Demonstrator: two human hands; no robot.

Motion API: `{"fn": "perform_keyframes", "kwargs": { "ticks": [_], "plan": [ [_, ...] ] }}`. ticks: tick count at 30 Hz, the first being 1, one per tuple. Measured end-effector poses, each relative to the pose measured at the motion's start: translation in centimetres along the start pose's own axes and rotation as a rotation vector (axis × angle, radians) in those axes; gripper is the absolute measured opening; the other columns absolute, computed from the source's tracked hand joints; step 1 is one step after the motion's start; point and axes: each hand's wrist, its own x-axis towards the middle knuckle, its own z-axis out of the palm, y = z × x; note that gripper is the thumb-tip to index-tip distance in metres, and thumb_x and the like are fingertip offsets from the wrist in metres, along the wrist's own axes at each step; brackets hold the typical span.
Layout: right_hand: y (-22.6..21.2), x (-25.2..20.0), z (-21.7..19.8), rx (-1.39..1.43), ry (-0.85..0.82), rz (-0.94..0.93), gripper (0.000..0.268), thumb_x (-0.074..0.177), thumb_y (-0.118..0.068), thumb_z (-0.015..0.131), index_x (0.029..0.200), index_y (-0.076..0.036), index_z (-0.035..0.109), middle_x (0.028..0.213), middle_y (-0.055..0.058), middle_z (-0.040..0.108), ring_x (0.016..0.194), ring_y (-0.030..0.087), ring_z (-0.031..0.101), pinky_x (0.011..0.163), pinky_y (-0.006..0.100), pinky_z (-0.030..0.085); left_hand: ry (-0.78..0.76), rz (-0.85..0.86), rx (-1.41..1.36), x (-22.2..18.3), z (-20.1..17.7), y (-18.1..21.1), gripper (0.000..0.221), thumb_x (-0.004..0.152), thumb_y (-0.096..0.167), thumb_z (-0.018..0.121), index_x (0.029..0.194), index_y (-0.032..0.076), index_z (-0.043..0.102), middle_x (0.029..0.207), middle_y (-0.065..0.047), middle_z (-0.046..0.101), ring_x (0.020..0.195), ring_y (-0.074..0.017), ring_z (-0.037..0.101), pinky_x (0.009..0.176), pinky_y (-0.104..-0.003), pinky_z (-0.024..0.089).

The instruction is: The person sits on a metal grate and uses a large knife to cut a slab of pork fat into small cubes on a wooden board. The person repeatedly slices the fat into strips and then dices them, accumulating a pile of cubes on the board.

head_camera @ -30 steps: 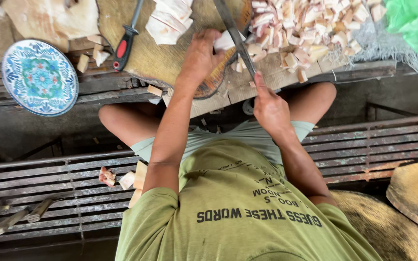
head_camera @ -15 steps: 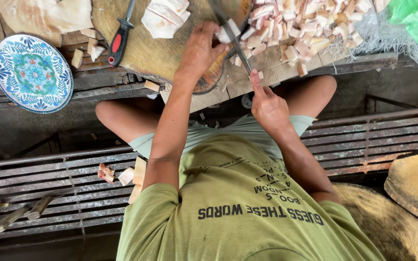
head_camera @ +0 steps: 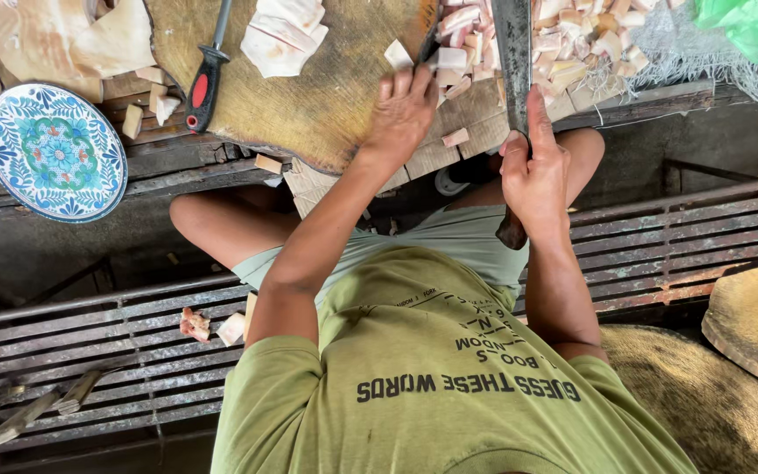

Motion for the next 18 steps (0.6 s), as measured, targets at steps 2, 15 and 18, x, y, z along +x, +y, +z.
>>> {"fn": "perform_keyframes", "kwargs": {
  "ticks": [2,15,18],
  "plan": [
    [0.3,-0.2,0.2,0.024,0.003,0.002,0.063,0.105,0.007,0.048,0.166,-0.008,0.037,0.084,0.007,0.068,0.070,0.011,0.061,0.069,0.026,0.055,-0.031,0.012,0.154,1.5,0.7,0.5,0.047,0.078,0.003,0.064,0.124,-0.005,0.065,0.129,-0.014,0.052,0.119,-0.0325,0.039,0.103,-0.043,0.030],
    [2.7,-0.9,1.1,0.334,-0.027,0.173,0.067,0.106,0.008,0.044,0.168,-0.012,0.030,0.085,0.001,0.060,0.065,0.006,0.051,0.059,0.021,0.048,0.010,0.166,-0.115,6.5,3.6,1.0,0.022,0.085,0.005,0.065,0.106,0.003,0.068,0.096,-0.010,0.068,0.105,-0.0257,0.056,0.098,-0.045,0.033],
    [2.8,-1.1,0.8,0.400,-0.005,0.212,0.066,0.107,0.008,0.043,0.168,-0.012,0.031,0.087,0.002,0.061,0.065,0.006,0.052,0.058,0.021,0.047,0.071,0.096,-0.148,7.4,1.8,0.4,0.020,0.088,0.003,0.064,0.107,0.003,0.070,0.097,-0.011,0.069,0.098,-0.0223,0.060,0.099,-0.045,0.038]
  ]
}}
